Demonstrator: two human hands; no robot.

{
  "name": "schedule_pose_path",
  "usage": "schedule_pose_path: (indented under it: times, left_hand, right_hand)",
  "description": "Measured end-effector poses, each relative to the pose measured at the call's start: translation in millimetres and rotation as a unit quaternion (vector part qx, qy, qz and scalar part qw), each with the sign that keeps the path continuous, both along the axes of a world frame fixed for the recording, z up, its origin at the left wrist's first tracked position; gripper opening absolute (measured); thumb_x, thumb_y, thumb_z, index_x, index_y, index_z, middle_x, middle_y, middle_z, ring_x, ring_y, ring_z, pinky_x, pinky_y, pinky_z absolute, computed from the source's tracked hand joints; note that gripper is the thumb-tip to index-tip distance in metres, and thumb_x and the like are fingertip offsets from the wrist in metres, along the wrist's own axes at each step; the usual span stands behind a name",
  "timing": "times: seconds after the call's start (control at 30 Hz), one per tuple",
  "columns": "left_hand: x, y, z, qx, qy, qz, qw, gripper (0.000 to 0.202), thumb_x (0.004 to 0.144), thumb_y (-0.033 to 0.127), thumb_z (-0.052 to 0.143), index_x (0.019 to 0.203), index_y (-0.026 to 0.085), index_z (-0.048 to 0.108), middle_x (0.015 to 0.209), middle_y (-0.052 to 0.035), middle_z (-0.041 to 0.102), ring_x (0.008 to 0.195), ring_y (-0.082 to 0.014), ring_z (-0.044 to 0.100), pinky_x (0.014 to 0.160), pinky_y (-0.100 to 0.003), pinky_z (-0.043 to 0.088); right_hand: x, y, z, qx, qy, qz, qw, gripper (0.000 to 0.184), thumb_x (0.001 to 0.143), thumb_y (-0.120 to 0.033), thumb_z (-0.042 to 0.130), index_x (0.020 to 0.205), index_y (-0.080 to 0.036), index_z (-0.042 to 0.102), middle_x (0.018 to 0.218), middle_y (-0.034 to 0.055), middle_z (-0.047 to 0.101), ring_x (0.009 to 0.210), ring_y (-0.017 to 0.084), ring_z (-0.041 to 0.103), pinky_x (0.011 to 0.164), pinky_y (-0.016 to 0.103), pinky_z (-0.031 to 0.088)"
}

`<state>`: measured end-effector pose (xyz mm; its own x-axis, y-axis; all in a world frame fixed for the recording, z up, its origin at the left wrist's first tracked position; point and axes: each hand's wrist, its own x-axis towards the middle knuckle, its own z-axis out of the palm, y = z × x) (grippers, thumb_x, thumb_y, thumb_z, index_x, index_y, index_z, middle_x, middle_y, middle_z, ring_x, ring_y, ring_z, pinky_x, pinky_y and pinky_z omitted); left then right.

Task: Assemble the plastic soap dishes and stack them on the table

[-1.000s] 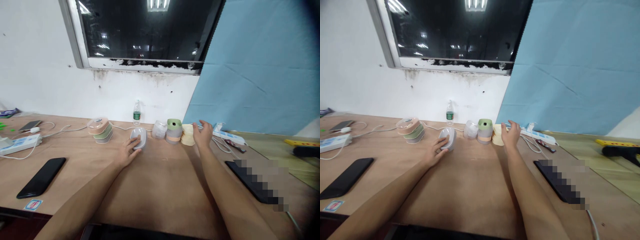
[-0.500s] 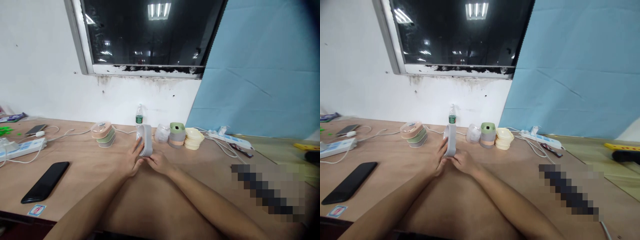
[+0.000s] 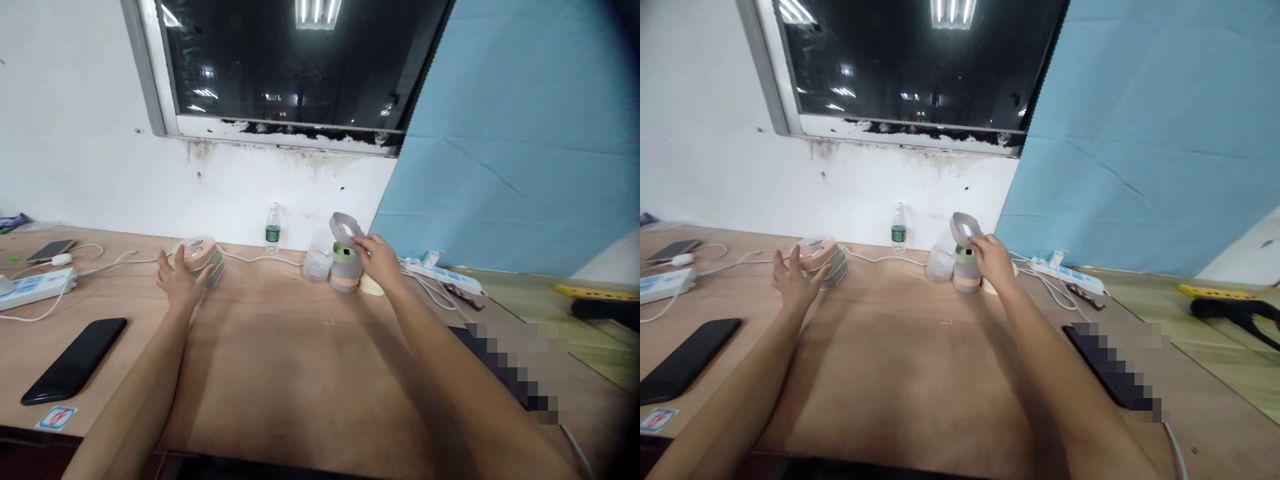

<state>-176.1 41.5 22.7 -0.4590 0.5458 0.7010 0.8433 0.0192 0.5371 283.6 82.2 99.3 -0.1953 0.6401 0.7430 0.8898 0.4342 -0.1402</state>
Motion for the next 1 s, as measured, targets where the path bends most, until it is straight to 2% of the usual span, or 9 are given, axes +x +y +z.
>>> schedule_pose_path:
  times: [0.1, 0.2, 0.33, 0.57, 0.67, 0.73, 0.83, 0.9, 1.0]
  left_hand:
    - [-3, 5, -4.5, -0.046, -0.031, -0.023, 0.998, 0.09, 0.071, 0.059, 0.07, 0.145, 0.024, 0.033, 0.152, -0.0204, 0.026, 0.138, -0.0383, 0.029, 0.107, -0.058, 0.026]
    - [-2, 6, -4.2, -0.049, -0.039, -0.018, 0.998, 0.077, 0.075, 0.053, 0.066, 0.141, 0.023, 0.039, 0.149, -0.0195, 0.033, 0.136, -0.036, 0.033, 0.108, -0.058, 0.024]
    - [2, 2, -2.6, -0.015, -0.042, 0.007, 0.999, 0.059, 0.079, 0.043, 0.063, 0.132, 0.023, 0.047, 0.146, -0.0152, 0.039, 0.133, -0.0329, 0.038, 0.11, -0.055, 0.021]
    - [3, 0, -3.2, 0.107, -0.02, -0.016, 0.994, 0.058, 0.081, 0.046, 0.063, 0.13, 0.017, 0.048, 0.139, -0.0158, 0.047, 0.133, -0.0287, 0.039, 0.109, -0.045, 0.03]
    - [15, 0, -3.6, 0.164, -0.005, -0.085, 0.983, 0.059, 0.082, 0.046, 0.063, 0.13, 0.014, 0.047, 0.137, -0.017, 0.047, 0.133, -0.0273, 0.04, 0.109, -0.041, 0.033]
    - [33, -2, -6.2, 0.156, 0.012, -0.145, 0.977, 0.057, 0.083, 0.045, 0.063, 0.13, 0.016, 0.046, 0.136, -0.0162, 0.047, 0.132, -0.0273, 0.042, 0.109, -0.042, 0.034]
    - [67, -11, -14.9, 0.098, 0.065, -0.272, 0.955, 0.051, 0.083, 0.044, 0.063, 0.125, 0.018, 0.051, 0.135, -0.0149, 0.05, 0.131, -0.0287, 0.044, 0.108, -0.044, 0.037]
    - [90, -18, -22.8, 0.036, 0.113, -0.368, 0.922, 0.05, 0.084, 0.044, 0.062, 0.126, 0.02, 0.052, 0.135, -0.0152, 0.05, 0.128, -0.0287, 0.047, 0.105, -0.044, 0.041]
    - [113, -27, -34.1, -0.04, 0.167, -0.488, 0.856, 0.056, 0.081, 0.046, 0.064, 0.13, 0.023, 0.05, 0.136, -0.0142, 0.05, 0.124, -0.0288, 0.051, 0.102, -0.044, 0.045]
  right_hand:
    - [13, 11, -9.7, -0.03, -0.051, -0.05, 0.997, 0.034, 0.088, -0.021, 0.045, 0.113, -0.018, 0.068, 0.093, 0.0107, 0.06, 0.089, 0.023, 0.056, 0.079, 0.033, 0.044]
    - [15, 15, -18.3, -0.048, -0.097, -0.083, 0.991, 0.035, 0.088, -0.018, 0.044, 0.112, -0.018, 0.07, 0.09, 0.0109, 0.061, 0.087, 0.023, 0.055, 0.079, 0.032, 0.043]
    - [11, 15, -24.4, -0.028, -0.131, -0.079, 0.988, 0.034, 0.089, -0.022, 0.046, 0.115, -0.018, 0.068, 0.098, 0.0112, 0.063, 0.092, 0.024, 0.055, 0.083, 0.034, 0.042]
    - [3, 16, -20.5, 0.0, -0.079, -0.059, 0.995, 0.031, 0.088, -0.026, 0.048, 0.11, -0.019, 0.067, 0.105, 0.011, 0.064, 0.096, 0.025, 0.057, 0.086, 0.037, 0.043]
    - [-12, 3, -31.3, 0.025, -0.041, -0.028, 0.998, 0.031, 0.091, -0.028, 0.043, 0.108, -0.019, 0.067, 0.104, 0.0119, 0.064, 0.099, 0.027, 0.056, 0.089, 0.04, 0.043]
    - [-28, -12, -51.6, 0.019, -0.036, 0.026, 0.999, 0.031, 0.093, -0.029, 0.041, 0.104, -0.021, 0.068, 0.1, 0.0118, 0.066, 0.099, 0.027, 0.057, 0.089, 0.042, 0.044]
    - [-56, -35, -90.5, -0.035, -0.058, 0.156, 0.985, 0.028, 0.092, -0.031, 0.043, 0.106, -0.024, 0.067, 0.1, 0.0095, 0.067, 0.095, 0.025, 0.059, 0.088, 0.041, 0.047]
    - [-69, -46, -108.7, -0.053, -0.038, 0.189, 0.98, 0.029, 0.092, -0.035, 0.046, 0.112, -0.025, 0.064, 0.105, 0.0095, 0.067, 0.098, 0.026, 0.059, 0.09, 0.044, 0.047]
    - [-74, -51, -114.7, -0.078, 0.009, 0.199, 0.977, 0.04, 0.087, -0.046, 0.054, 0.121, -0.025, 0.059, 0.113, 0.0103, 0.064, 0.106, 0.027, 0.058, 0.093, 0.045, 0.046]
